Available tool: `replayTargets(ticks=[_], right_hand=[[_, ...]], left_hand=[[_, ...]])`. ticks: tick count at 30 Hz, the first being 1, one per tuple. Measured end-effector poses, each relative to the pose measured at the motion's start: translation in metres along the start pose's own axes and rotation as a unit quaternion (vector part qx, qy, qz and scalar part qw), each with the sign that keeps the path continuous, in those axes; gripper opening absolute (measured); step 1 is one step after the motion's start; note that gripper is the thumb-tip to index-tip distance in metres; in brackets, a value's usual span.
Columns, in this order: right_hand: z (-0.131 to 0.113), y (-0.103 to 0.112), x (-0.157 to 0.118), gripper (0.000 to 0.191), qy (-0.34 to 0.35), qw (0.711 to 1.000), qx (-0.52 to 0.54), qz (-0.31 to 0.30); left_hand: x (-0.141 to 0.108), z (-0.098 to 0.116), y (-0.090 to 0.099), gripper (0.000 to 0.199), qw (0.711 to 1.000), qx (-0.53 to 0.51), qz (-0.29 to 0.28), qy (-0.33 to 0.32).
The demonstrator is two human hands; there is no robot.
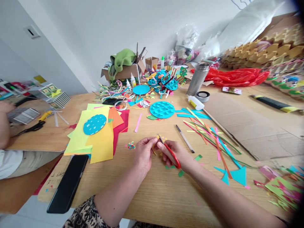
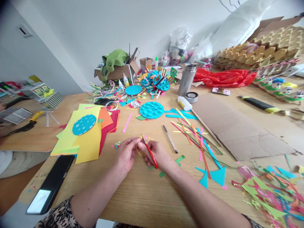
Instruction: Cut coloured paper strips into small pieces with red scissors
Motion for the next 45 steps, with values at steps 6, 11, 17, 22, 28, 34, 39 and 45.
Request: replayTargets(ticks=[6, 11, 17, 22, 28, 34, 39, 45], right_hand=[[-0.002, -0.001, -0.001, 0.046, 0.0, 1.0, 0.006, -0.001], [-0.001, 0.0, -0.001, 0.047, -0.003, 1.0, 0.002, 0.005], [-0.001, -0.001, -0.001, 0.046, 0.003, 1.0, 0.013, 0.0], [-0.003, -0.001, -0.002, 0.047, 0.002, 1.0, 0.008, 0.007], [-0.001, 0.0, -0.001, 0.047, -0.002, 1.0, 0.004, 0.008], [0.0, 0.003, -0.001, 0.046, -0.007, 1.0, 0.007, 0.028], [-0.005, 0.006, -0.003, 0.046, -0.017, 0.999, 0.004, 0.044], [-0.01, 0.009, -0.006, 0.047, -0.019, 0.999, -0.013, 0.047]], left_hand=[[0.0, -0.004, 0.001, 0.015, 1.0, -0.002, 0.009, 0.007], [-0.001, -0.005, 0.001, 0.015, 1.0, -0.008, 0.013, 0.007], [0.0, -0.007, 0.003, 0.016, 1.0, -0.007, 0.024, 0.007], [0.0, -0.008, 0.003, 0.016, 1.0, -0.009, 0.021, 0.006], [0.0, -0.007, 0.003, 0.016, 1.0, -0.014, 0.025, 0.008], [0.0, -0.006, 0.0, 0.016, 1.0, -0.007, 0.009, 0.017], [0.0, -0.005, -0.002, 0.015, 1.0, 0.003, -0.006, 0.02], [0.009, 0.004, 0.003, 0.015, 0.997, 0.061, -0.04, 0.013]])
Point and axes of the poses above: each hand's wrist, its own x-axis towards the middle knuckle, its own y-axis out of the back of the hand, z = x × y, the point moved 6 cm from there along x, towards the middle knuckle, and after that the axes turned 1 degree about -y, right-handed, at the moved point
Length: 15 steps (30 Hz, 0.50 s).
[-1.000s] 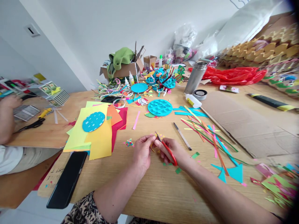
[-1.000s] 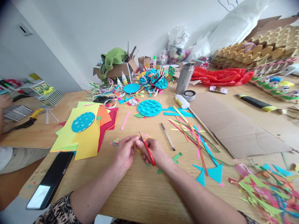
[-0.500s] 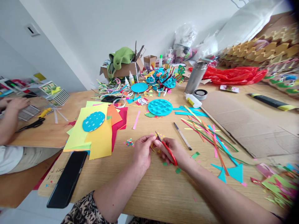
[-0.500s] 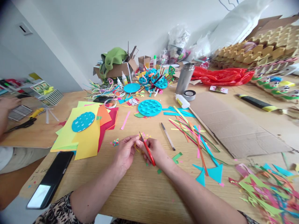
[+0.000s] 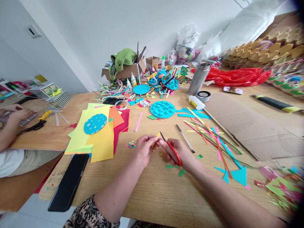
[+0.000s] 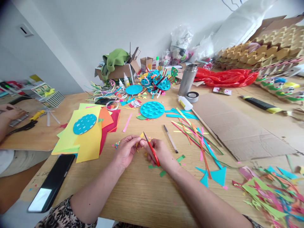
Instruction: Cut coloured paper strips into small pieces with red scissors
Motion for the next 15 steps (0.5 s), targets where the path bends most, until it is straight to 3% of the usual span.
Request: replayTargets(ticks=[7, 15], right_hand=[[-0.005, -0.003, -0.004, 0.047, -0.002, 0.998, -0.006, -0.061], [-0.009, -0.009, -0.009, 0.046, -0.004, 0.994, -0.013, -0.105]], left_hand=[[0.01, 0.017, 0.012, 0.017, 0.993, 0.077, -0.078, 0.038], [0.011, 0.024, 0.018, 0.015, 0.986, 0.138, -0.084, 0.05]])
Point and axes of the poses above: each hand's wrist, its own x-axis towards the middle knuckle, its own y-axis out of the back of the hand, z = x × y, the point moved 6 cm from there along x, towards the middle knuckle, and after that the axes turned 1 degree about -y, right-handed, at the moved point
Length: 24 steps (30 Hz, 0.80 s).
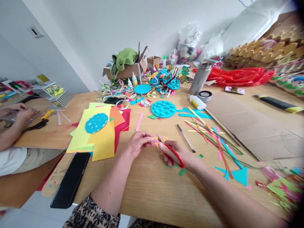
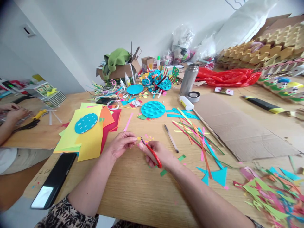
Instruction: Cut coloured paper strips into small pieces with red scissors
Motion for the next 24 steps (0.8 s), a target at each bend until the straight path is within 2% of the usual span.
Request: replayTargets(ticks=[11, 24], right_hand=[[-0.0005, -0.0038, 0.0009, 0.049, 0.01, 0.999, -0.025, -0.028], [0.0071, -0.0035, 0.0036, 0.047, -0.005, 0.999, -0.046, -0.028]], left_hand=[[0.0001, -0.0017, -0.0023, 0.017, 1.0, -0.017, -0.014, 0.01], [0.0, -0.0024, -0.0023, 0.018, 1.0, -0.011, -0.019, 0.009]])
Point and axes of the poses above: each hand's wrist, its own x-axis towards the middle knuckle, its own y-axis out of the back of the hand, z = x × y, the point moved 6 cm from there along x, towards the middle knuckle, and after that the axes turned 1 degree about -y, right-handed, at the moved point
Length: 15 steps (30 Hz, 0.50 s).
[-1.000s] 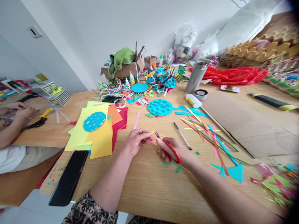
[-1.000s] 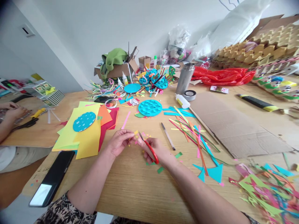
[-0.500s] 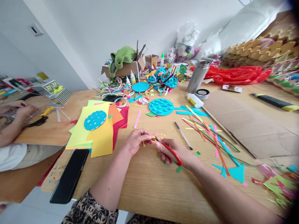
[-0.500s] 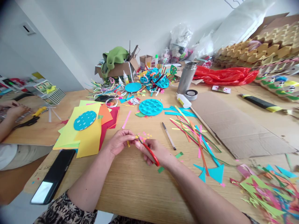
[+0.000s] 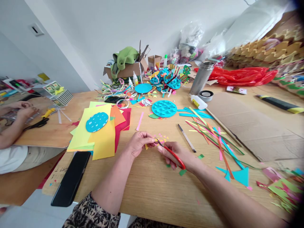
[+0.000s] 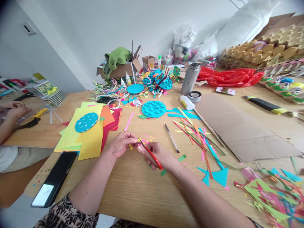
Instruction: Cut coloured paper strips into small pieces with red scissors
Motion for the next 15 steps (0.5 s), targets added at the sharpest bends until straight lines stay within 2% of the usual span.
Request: replayTargets(ticks=[15], right_hand=[[0.0012, 0.0003, -0.0013, 0.048, -0.016, 1.0, -0.004, -0.002]], left_hand=[[0.0007, -0.0003, 0.0002, 0.017, 1.0, 0.008, -0.011, 0.005]])
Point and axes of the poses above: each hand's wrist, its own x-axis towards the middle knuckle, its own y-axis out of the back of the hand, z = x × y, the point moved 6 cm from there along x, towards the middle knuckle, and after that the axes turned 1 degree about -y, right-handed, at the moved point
